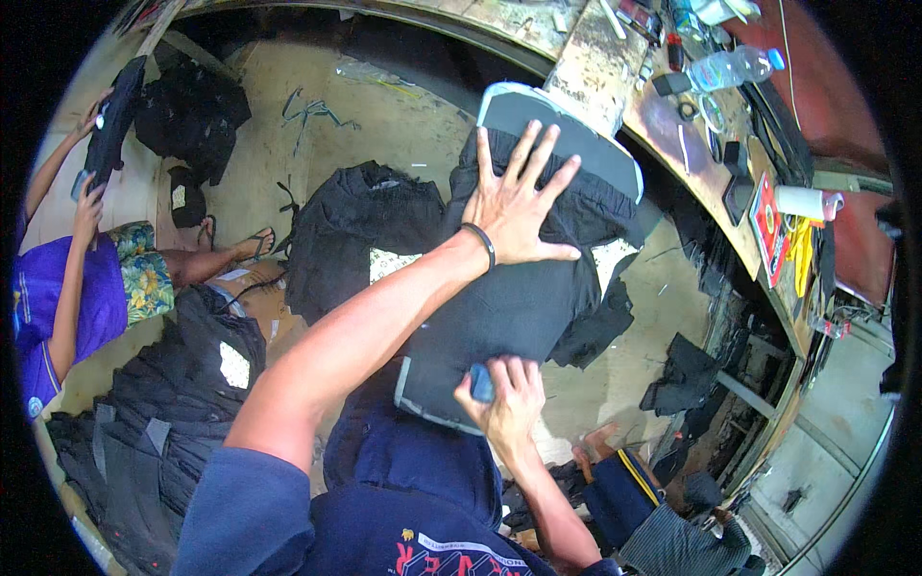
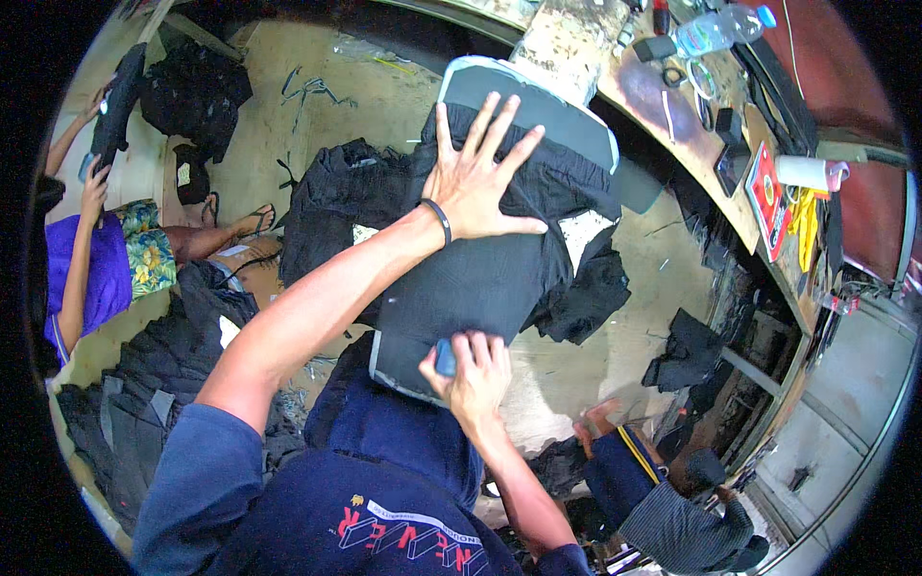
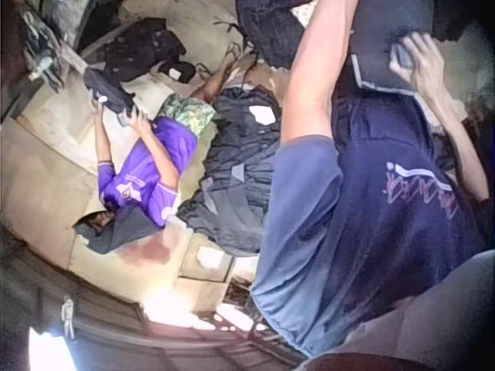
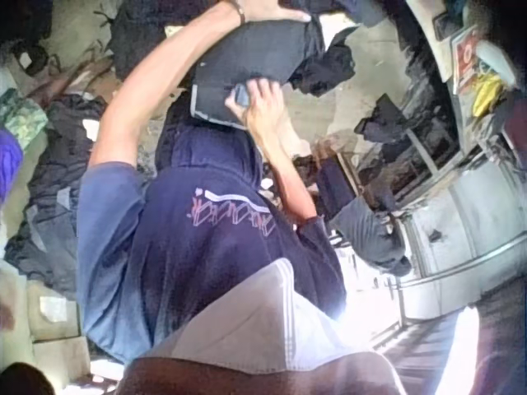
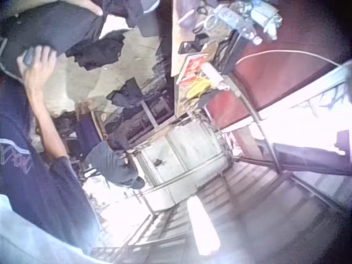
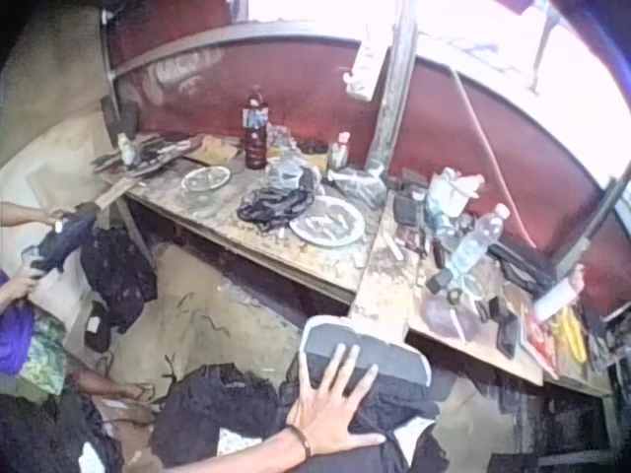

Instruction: The person repeatedly smooths black fabric pieces on a flat board using a small handheld tool. They flip and reposition the fabric multiple times while another person works nearby.

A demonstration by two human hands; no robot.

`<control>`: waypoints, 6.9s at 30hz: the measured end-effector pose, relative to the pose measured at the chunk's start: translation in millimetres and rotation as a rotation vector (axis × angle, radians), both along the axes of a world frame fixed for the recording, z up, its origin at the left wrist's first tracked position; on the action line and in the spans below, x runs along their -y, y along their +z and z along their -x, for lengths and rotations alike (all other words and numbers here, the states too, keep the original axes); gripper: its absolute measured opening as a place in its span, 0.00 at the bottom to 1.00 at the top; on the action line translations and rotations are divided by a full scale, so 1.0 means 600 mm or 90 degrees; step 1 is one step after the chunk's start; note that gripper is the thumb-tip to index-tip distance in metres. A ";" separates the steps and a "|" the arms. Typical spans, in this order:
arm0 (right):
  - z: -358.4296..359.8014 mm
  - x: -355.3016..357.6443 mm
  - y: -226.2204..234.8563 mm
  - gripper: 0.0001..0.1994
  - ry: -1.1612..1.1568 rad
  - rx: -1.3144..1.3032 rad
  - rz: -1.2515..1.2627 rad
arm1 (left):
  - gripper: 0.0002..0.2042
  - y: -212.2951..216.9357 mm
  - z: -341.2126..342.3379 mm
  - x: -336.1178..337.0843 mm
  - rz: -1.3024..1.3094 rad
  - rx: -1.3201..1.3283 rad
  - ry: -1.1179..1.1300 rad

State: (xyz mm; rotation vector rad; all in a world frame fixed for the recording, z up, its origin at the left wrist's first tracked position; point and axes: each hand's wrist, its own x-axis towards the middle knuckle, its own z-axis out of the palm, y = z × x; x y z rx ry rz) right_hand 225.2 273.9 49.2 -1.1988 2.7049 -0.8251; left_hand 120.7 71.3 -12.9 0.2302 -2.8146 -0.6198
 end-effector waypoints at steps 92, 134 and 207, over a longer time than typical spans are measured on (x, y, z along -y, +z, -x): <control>-0.054 0.006 -0.012 0.21 -0.096 0.123 0.044 | 0.58 -0.021 -0.007 -0.027 0.074 -0.014 -0.326; 0.145 0.011 -0.113 0.35 -0.303 0.022 0.304 | 0.55 0.027 -0.168 -0.048 -0.024 -0.021 0.244; -0.016 -0.027 0.031 0.23 -0.079 0.333 -0.120 | 0.68 0.042 -0.112 0.010 -0.029 -0.037 0.154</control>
